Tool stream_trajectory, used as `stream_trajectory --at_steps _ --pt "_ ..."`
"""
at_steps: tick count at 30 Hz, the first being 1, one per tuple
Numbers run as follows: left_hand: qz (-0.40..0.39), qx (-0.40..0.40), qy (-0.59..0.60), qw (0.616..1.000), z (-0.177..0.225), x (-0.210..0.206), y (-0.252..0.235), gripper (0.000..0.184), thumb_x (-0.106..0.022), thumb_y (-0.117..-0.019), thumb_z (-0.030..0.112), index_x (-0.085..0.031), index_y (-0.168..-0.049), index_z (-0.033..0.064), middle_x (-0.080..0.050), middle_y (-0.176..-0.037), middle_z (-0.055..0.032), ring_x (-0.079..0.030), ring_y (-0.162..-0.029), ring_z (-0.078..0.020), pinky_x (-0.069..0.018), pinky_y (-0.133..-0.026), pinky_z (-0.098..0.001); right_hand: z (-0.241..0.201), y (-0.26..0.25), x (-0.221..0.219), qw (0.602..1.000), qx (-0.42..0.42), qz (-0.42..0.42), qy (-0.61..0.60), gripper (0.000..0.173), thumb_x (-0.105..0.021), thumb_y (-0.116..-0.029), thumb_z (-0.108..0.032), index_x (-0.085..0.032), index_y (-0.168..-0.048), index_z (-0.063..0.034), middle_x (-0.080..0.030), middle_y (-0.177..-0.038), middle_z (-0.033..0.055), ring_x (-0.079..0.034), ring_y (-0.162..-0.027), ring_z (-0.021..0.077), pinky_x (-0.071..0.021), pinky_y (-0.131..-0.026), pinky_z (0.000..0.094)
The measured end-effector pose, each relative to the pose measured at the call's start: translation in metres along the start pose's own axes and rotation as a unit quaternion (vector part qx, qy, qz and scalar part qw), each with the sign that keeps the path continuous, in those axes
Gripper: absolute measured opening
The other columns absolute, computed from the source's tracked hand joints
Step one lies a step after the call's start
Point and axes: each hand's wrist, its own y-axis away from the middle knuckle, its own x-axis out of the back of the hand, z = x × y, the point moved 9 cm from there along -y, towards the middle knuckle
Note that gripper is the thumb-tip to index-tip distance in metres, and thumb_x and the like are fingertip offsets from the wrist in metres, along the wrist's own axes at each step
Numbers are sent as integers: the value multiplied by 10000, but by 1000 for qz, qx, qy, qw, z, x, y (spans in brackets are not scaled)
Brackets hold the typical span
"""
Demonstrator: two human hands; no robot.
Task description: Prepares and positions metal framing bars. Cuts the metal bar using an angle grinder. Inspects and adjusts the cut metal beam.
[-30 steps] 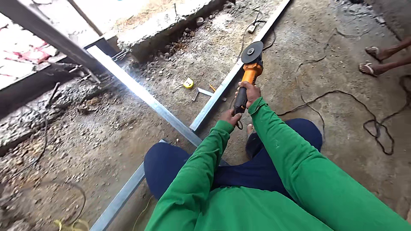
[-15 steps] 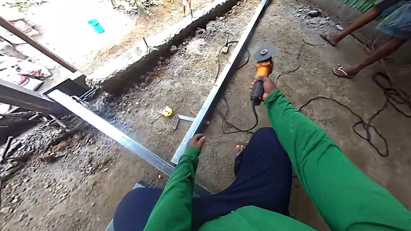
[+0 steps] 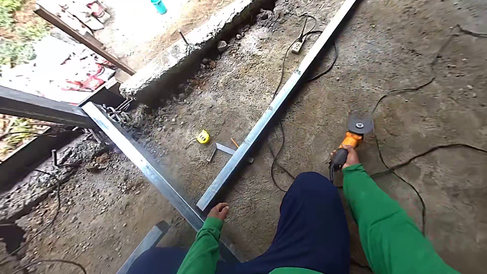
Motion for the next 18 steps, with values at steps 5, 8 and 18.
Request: stream_trajectory --at_steps 5,8,18 --pt "-22 35 -34 999 5 -13 3 347 -565 -1067 239 -631 -1343 39 -698 -1228 -210 -708 -1066 -337 -560 -937 -534 15 -32 18 999 -5 -32 -37 247 -396 -1063 -304 -503 -1074 -83 -620 -768 79 -653 -628 214 -598 -588 398" --pt "-15 36 -22 999 10 -7 5 326 -561 -1070 246 -651 -1324 62 -705 -1218 -192 -710 -1061 -322 -564 -931 -525 18 -37 27 998 11 -63 -13 310 -320 -1070 -350 -515 -1086 -109 -637 -790 43 -662 -644 177 -593 -578 356" --pt "-12 24 -19 999 19 7 14 331 -539 -1077 246 -651 -1332 67 -701 -1221 -190 -708 -1045 -313 -562 -927 -514 2 -11 52 984 66 17 165 324 -539 -1052 -268 -519 -1293 -52 -624 -923 23 -647 -738 94 -585 -674 322"
